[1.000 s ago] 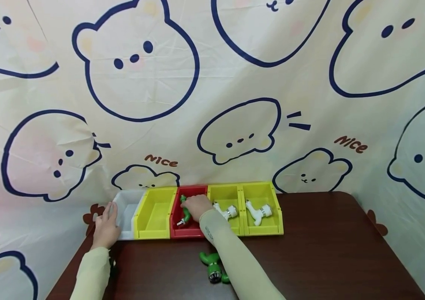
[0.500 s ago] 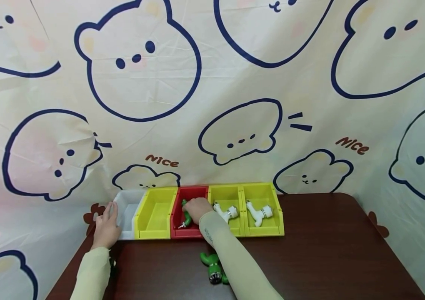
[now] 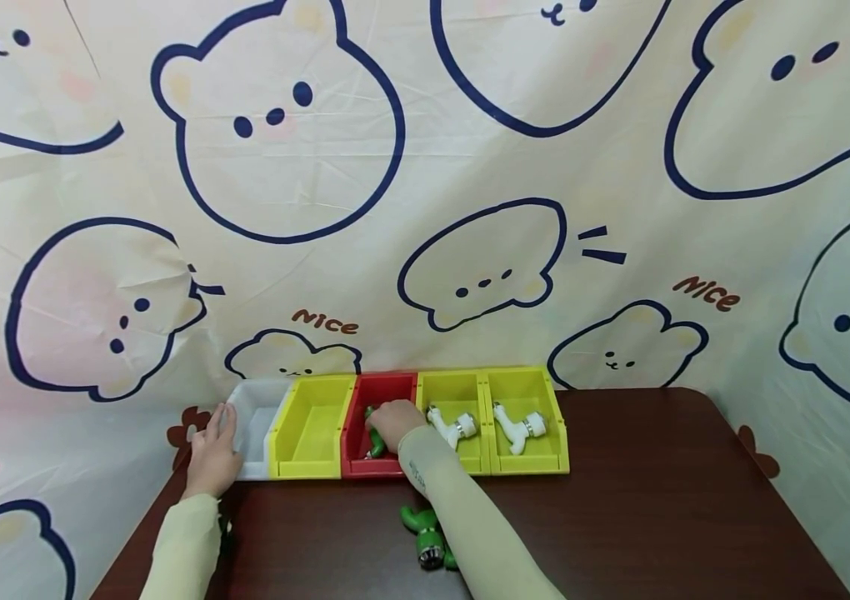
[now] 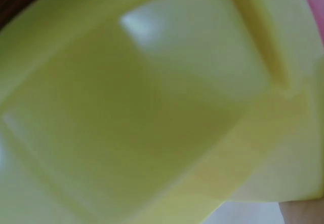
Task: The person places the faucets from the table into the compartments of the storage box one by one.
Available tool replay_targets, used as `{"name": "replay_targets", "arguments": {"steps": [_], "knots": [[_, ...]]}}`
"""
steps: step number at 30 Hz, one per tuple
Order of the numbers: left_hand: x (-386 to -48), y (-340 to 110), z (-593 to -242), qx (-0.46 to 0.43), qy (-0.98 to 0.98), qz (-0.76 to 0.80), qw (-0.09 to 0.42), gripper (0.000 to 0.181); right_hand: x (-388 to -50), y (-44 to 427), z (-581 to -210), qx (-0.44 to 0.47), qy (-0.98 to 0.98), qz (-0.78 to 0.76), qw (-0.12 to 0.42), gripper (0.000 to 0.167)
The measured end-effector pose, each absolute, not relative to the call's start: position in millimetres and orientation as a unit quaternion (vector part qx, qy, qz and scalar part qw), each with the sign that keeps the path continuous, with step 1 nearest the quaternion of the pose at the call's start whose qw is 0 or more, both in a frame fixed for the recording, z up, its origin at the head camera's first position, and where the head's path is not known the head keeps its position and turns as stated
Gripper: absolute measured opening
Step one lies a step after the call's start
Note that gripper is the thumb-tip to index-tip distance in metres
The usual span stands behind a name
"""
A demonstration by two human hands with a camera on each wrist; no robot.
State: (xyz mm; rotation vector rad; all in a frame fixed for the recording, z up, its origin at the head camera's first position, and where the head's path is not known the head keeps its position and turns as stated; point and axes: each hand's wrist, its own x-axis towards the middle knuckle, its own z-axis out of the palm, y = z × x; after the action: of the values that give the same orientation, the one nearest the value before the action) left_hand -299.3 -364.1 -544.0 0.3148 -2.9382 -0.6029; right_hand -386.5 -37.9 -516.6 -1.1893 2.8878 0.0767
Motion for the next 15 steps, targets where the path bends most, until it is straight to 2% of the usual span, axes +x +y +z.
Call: {"name": "replay_targets", "arguments": {"steps": [15], "knots": [[-298.6, -363.2, -541.8, 0.107, -0.972, -0.202, 0.056, 0.087, -384.7, -37.3, -518.4, -0.376, 0.926, 0.041, 0.010, 0.045]]}}
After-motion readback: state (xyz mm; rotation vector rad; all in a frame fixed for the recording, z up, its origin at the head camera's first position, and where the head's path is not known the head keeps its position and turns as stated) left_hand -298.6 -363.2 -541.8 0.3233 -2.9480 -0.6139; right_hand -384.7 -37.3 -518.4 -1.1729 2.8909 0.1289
